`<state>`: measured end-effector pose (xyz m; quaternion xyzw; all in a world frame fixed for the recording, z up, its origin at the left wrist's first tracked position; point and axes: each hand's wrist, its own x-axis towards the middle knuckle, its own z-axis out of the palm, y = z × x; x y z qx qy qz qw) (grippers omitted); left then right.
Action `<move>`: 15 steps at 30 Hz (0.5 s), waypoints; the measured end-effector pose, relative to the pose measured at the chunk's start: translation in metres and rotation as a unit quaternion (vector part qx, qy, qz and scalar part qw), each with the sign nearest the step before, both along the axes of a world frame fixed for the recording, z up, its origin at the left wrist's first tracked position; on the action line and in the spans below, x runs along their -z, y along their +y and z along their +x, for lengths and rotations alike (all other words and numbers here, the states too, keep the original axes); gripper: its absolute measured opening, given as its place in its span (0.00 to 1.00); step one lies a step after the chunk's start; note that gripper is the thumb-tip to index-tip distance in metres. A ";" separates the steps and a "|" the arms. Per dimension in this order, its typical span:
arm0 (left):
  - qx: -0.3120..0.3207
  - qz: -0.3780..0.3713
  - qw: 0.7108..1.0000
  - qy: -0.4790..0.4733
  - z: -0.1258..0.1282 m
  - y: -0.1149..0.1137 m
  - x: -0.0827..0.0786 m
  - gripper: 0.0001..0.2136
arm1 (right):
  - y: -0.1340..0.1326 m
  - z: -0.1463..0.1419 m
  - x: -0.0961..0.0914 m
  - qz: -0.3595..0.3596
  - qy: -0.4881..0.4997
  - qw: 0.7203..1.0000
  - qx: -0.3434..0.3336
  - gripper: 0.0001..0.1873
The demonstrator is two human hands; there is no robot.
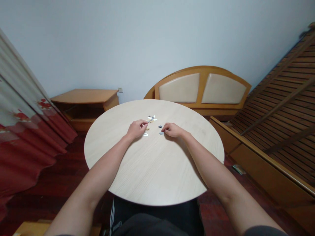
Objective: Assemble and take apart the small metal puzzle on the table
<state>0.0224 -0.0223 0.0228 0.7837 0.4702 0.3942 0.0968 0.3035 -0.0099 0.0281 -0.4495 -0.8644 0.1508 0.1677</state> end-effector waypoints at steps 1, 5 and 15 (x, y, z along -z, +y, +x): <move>-0.002 -0.001 1.000 0.000 0.000 0.000 0.000 0.10 | -0.001 -0.001 -0.001 -0.003 0.004 1.000 -0.002 0.16; 0.001 -0.002 1.000 0.004 -0.002 0.001 -0.001 0.11 | -0.006 -0.003 -0.004 -0.016 0.014 0.999 -0.024 0.10; -0.003 -0.001 1.000 -0.001 -0.002 0.002 -0.003 0.10 | 0.012 -0.002 0.010 0.036 0.080 0.996 0.014 0.11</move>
